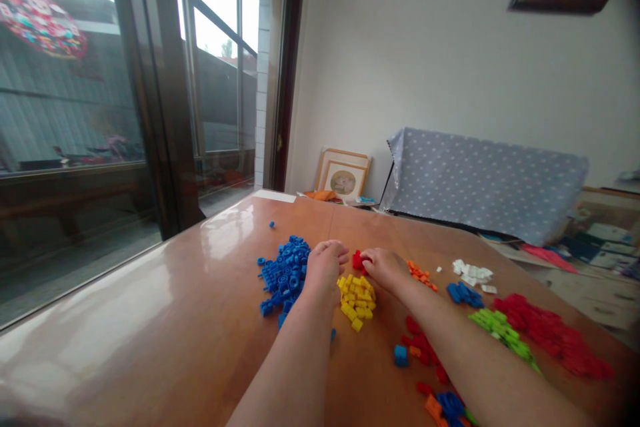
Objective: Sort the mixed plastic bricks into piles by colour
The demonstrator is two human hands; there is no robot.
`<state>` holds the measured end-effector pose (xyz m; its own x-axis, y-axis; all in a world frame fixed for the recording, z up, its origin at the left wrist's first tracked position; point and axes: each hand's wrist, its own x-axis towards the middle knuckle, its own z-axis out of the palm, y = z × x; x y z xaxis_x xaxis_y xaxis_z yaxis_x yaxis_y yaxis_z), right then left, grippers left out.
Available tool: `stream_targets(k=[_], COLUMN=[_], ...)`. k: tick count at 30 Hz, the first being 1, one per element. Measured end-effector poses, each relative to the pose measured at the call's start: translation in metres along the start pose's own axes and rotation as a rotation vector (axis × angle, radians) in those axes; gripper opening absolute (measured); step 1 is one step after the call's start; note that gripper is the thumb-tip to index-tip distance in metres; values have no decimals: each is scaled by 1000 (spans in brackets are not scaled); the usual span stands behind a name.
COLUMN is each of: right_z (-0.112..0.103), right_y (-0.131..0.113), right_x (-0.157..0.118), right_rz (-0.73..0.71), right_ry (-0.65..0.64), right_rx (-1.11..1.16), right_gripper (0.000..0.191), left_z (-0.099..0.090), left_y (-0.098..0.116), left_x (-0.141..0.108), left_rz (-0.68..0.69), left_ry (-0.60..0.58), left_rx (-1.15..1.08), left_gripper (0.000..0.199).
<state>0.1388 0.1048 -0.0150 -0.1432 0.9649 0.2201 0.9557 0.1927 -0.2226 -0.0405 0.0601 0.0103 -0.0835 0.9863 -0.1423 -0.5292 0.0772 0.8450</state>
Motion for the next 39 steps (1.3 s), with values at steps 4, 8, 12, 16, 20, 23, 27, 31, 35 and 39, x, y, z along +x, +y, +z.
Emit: stream_targets(k=[4,8,12,16,20,23,27,31,35,39], right_z=[2,4,5,7,8,8,3,-6,-19,-35], right_y=[-2,-3,-3,-1,2,4,6,11,25,45], right_x=[1,1,1,0,-1,-1,-2,-9,-25,-55], right_rz=[-3,-6,-8,-36,-60,-79,-83,-51,-18,-14], right_ry=[23,47,79,73,43,20,24,45,48,-12], right_rx=[-41,-55,-67,-72,-51,-18,38,96,189,244], right_gripper=[20,17,17,13,13,15,20,24,26,26], left_z=[0,1,1,1,1,1,1,1,3,6], left_y=[0,2,3,3,3,3,2,2,2,1], left_x=[0,-1,-3,-3,-3,-3,-2,-1,-3,-8], left_rz=[-4,-12,-16,-15,-17,-14,-9,-4,6,10], left_ry=[-14,-9,-2,-6,-6,-9,-7,-8,-28,-55], left_rx=[13,8,-8,-10,-5,-6,2,23,39,47], left_gripper=[24,25,29,31,32,32,29,23,20,20])
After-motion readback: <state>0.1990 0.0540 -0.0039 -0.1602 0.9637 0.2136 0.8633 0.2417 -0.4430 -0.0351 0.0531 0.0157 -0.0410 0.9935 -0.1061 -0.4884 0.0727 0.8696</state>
